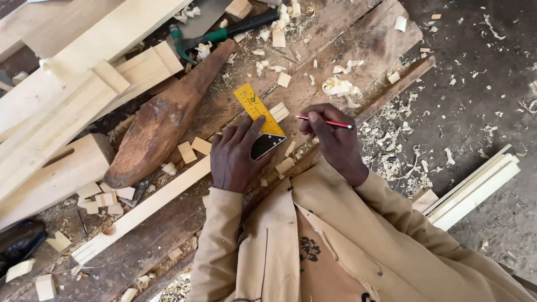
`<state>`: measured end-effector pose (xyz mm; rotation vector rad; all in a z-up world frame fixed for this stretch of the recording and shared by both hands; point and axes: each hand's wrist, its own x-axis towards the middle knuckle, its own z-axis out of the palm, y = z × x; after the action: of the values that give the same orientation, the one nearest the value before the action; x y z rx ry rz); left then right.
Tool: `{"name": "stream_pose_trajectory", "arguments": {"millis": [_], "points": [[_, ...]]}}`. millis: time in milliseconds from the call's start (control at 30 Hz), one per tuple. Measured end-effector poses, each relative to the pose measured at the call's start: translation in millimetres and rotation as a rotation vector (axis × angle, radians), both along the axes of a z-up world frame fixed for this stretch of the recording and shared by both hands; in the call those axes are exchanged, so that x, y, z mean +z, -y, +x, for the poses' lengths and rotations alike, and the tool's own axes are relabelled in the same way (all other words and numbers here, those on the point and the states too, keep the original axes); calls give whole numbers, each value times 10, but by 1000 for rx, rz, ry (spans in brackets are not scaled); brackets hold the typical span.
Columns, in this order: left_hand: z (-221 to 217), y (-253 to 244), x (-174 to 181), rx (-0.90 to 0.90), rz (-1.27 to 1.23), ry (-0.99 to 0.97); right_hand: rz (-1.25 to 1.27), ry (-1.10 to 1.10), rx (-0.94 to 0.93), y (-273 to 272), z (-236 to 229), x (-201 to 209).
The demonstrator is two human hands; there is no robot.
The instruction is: The person uses a chisel and mallet to carve a groove into a small wooden block, then measures and marks the block with a try square and pencil. Finally, the person uses a hand saw to cut the block along the marked line.
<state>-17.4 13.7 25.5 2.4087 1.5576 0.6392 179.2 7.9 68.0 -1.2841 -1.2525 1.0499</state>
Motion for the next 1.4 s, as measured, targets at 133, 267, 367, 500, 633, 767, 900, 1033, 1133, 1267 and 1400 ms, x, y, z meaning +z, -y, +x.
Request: {"name": "stream_pose_trajectory", "arguments": {"millis": [133, 267, 367, 500, 633, 767, 900, 1033, 1133, 1267, 1400], "points": [[0, -9, -6, 7, -3, -11, 37, -23, -16, -4, 20, -145], [-6, -7, 11, 2, -22, -2, 41, -74, 31, -32, -4, -83], [-10, -22, 50, -14, -38, 8, 75, -98, 75, -66, -23, -137], [-5, -24, 76, -28, -75, 45, 102, -112, 136, -86, -44, -149], [0, -19, 82, -28, -87, 33, 96, -107, 157, -106, -35, -132], [-1, -12, 75, -23, -84, 1, 192, 36, 214, -152, -22, -154], [14, -5, 55, -7, -73, -21, 321, 299, 284, -170, -58, -178], [29, 5, 52, 12, -55, -54, 327, 337, 390, -56, 122, -24], [32, 4, 59, 14, -35, -31, 73, 360, 394, 2, 163, 20], [99, 109, -18, 26, 31, -31, -230, 270, 404, 17, 58, -130], [156, 285, 37, 58, 69, -44, -286, 278, 522, 29, 66, -224]]}}
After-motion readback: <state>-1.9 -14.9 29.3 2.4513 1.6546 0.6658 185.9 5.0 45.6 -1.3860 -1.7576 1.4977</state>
